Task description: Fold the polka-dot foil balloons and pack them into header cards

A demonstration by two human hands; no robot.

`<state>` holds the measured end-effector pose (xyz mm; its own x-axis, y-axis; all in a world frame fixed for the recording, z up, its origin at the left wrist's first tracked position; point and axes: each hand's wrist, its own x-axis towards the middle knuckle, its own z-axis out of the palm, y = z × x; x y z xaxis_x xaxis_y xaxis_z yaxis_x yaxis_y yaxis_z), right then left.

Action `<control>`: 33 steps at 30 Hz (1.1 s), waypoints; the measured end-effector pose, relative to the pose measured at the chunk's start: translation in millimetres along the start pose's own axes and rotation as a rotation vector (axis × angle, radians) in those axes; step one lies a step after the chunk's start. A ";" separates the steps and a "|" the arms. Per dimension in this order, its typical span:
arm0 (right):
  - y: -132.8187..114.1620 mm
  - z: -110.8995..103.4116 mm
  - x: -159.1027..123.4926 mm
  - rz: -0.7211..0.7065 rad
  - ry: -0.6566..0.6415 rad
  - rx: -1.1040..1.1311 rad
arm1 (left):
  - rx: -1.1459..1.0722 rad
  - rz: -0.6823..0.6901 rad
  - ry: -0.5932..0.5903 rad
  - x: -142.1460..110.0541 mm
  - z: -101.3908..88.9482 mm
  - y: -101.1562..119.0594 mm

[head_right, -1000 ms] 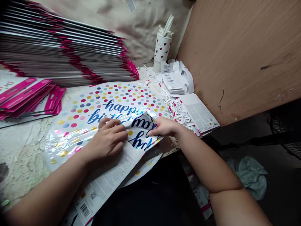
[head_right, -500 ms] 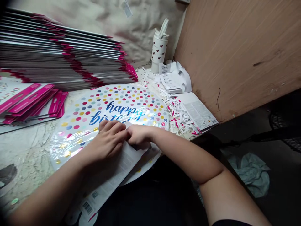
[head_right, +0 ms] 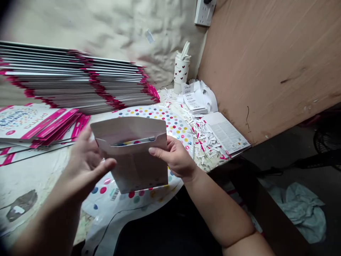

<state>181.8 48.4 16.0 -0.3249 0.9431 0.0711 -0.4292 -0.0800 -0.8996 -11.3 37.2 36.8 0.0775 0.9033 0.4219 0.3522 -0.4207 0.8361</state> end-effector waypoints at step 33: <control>30.5 -1.3 0.0 -0.407 -0.339 -1.503 | -0.449 -0.941 -0.192 -56.1 35.8 -27.5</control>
<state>169.8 46.3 -11.9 -0.6533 0.6927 0.3056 0.5885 0.7185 -0.3706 8.1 1.2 -22.4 0.1123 0.8630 -0.4926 -0.0271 0.4982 0.8666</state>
